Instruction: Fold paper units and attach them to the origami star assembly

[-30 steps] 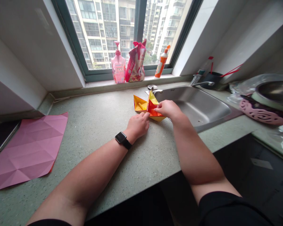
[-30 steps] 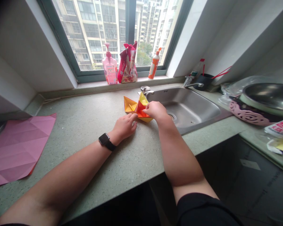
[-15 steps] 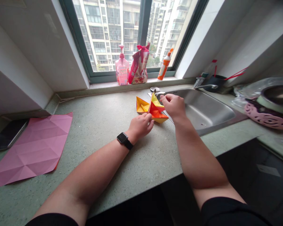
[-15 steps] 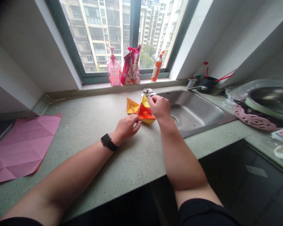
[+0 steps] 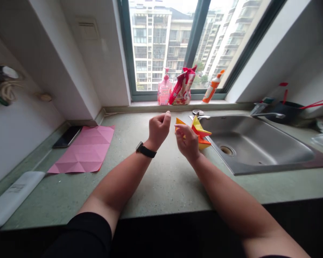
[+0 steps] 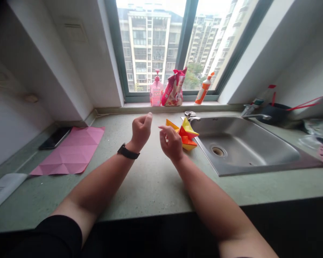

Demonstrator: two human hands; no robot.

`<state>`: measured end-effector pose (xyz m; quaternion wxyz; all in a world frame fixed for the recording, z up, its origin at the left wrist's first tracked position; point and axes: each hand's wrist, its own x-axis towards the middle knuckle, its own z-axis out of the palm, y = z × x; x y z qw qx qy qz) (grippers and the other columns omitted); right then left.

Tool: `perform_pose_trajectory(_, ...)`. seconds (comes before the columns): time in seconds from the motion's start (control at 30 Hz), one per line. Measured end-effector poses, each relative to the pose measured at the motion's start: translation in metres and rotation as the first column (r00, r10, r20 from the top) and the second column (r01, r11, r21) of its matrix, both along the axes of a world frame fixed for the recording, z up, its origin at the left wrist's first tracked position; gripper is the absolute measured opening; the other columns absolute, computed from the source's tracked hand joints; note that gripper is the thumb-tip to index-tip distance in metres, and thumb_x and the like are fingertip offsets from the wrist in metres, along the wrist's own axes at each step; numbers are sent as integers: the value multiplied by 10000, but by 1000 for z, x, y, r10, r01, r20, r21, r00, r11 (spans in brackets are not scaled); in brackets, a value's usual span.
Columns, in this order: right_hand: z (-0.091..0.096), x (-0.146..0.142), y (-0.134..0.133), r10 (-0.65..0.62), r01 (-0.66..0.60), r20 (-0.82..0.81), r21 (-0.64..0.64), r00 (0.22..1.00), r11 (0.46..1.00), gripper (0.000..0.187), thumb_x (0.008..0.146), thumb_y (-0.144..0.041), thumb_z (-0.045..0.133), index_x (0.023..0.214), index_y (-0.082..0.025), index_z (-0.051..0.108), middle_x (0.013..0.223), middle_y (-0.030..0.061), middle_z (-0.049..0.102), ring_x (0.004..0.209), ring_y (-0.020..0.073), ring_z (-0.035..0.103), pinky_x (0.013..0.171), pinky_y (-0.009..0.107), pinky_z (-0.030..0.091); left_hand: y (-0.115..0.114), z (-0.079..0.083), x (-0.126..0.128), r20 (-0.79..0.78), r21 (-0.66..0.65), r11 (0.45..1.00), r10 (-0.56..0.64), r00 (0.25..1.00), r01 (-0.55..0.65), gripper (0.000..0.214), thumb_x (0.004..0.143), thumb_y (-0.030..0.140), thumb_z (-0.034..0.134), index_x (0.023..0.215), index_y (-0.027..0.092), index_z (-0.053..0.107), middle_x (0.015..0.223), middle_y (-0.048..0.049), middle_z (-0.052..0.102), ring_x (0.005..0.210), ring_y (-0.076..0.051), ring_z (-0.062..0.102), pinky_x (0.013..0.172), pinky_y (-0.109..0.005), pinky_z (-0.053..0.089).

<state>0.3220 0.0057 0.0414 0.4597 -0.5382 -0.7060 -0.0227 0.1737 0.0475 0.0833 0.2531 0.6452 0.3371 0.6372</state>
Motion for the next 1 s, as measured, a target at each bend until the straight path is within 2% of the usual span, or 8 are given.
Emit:
perform_pose_trajectory(0.13, -25, -22, 3, 380, -376, 74, -63, 922, 924, 316, 1084, -312, 498, 1345, -260, 669, 1107, 96, 776, 925, 246, 748, 934, 423, 627, -13, 24, -56, -13, 87, 996, 37, 999, -35, 650, 1087, 636, 513, 637, 242, 259, 601, 62, 232, 567, -116, 236, 544, -290, 236)
perform_pose_trajectory(0.23, -42, -29, 9, 509, -496, 128, -117, 851, 860, 376, 1092, -342, 527, 1453, -281, 611, 1250, 118, 761, 1043, 269, 770, 955, 452, 641, -25, 25, -111, -190, 144, 986, 113, 975, -87, 617, 1107, 548, 504, 635, 237, 257, 604, 61, 230, 570, -115, 244, 552, -297, 223)
perform_pose_trajectory(0.33, -58, -32, 18, 535, -514, 185, -150, 824, 844, 439, 1083, -382, 540, 1513, -299, 576, 1377, 142, 726, 1231, 327, 738, 1038, 526, 628, -34, 20, -174, -411, 168, 980, 171, 895, -110, 564, 1094, 459, 543, 648, 237, 278, 602, 62, 279, 570, -116, 280, 558, -297, 234)
perform_pose_trajectory(0.4, -67, -34, 24, 534, -499, 204, -201, 820, 843, 474, 1086, -413, 527, 1546, -304, 552, 1430, 149, 702, 1289, 342, 716, 1096, 564, 604, -39, 15, -216, -580, 144, 985, 161, 798, -93, 498, 1074, 425, 587, 666, 226, 382, 617, 56, 380, 580, -119, 347, 572, -287, 277)
perform_pose_trajectory(0.6, -80, -36, 36, 489, -401, 239, -335, 839, 852, 523, 1083, -503, 480, 1547, -278, 571, 1479, 171, 684, 1362, 375, 681, 1165, 603, 561, -62, -7, -313, -859, -29, 999, -18, 512, -13, 288, 1041, 459, 676, 921, 198, 661, 926, -45, 721, 866, -200, 651, 826, -334, 492)
perform_pose_trajectory(0.7, -81, -37, 37, 476, -377, 251, -354, 843, 856, 530, 1078, -517, 478, 1541, -285, 588, 1466, 164, 698, 1360, 376, 682, 1173, 601, 556, -77, -21, -335, -906, -132, 991, -120, 406, 0, 365, 945, 535, 807, 1048, 211, 673, 1115, -74, 732, 1069, -260, 664, 971, -384, 506)
perform_pose_trajectory(0.8, -81, -37, 37, 466, -366, 256, -356, 847, 860, 520, 1079, -513, 472, 1519, -274, 612, 1449, 163, 711, 1358, 373, 683, 1178, 594, 553, -88, -32, -342, -919, -210, 978, -197, 341, -3, 444, 898, 556, 851, 1106, 211, 663, 1179, -89, 706, 1098, -273, 649, 985, -388, 507)
perform_pose_trajectory(1.0, -80, -37, 38, 471, -374, 263, -344, 842, 861, 452, 1075, -472, 498, 1443, -274, 668, 1428, 155, 726, 1342, 365, 691, 1168, 591, 565, -96, -41, -340, -915, -229, 973, -206, 348, -27, 189, 1034, 388, 631, 1038, 201, 650, 1117, -87, 698, 1006, -233, 644, 907, -351, 503)
